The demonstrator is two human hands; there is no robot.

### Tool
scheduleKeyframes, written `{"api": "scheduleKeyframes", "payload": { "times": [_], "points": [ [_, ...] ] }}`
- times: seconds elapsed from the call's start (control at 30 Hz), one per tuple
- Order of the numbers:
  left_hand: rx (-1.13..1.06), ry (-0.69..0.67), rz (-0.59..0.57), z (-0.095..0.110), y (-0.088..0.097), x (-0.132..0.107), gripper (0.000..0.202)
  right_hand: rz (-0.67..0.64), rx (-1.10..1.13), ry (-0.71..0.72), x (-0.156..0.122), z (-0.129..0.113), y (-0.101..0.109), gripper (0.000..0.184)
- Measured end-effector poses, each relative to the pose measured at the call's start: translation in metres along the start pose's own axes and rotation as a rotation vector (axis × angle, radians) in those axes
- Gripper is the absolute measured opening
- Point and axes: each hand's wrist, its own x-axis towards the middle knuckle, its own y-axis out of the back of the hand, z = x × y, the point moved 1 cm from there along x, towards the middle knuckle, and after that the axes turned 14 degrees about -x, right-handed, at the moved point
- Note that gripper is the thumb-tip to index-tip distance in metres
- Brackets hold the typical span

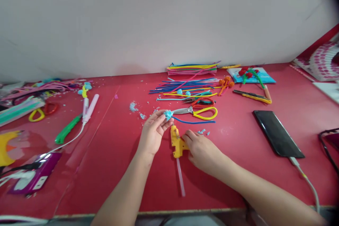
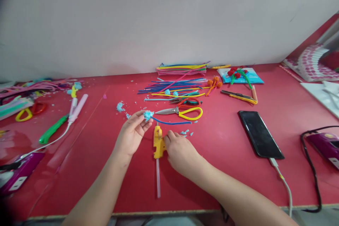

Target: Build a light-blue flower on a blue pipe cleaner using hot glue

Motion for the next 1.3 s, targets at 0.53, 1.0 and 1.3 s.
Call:
{"api": "scheduleKeyframes", "payload": {
  "times": [0.53, 1.0, 1.3],
  "points": [
    [-0.002, 0.006, 0.062, 0.002, 0.013, 0.012, 0.022, 0.203, 0.943, -0.303, -0.007, 0.020, 0.036, 0.031],
    [-0.011, 0.054, 0.024, -0.007, 0.010, 0.006, 0.021, 0.120, 1.033, -0.428, -0.006, 0.018, 0.022, 0.043],
    [-0.032, 0.072, 0.035, -0.008, 0.008, 0.004, 0.023, 0.134, 1.056, -0.431, -0.005, 0.018, 0.019, 0.042]
  ]
}}
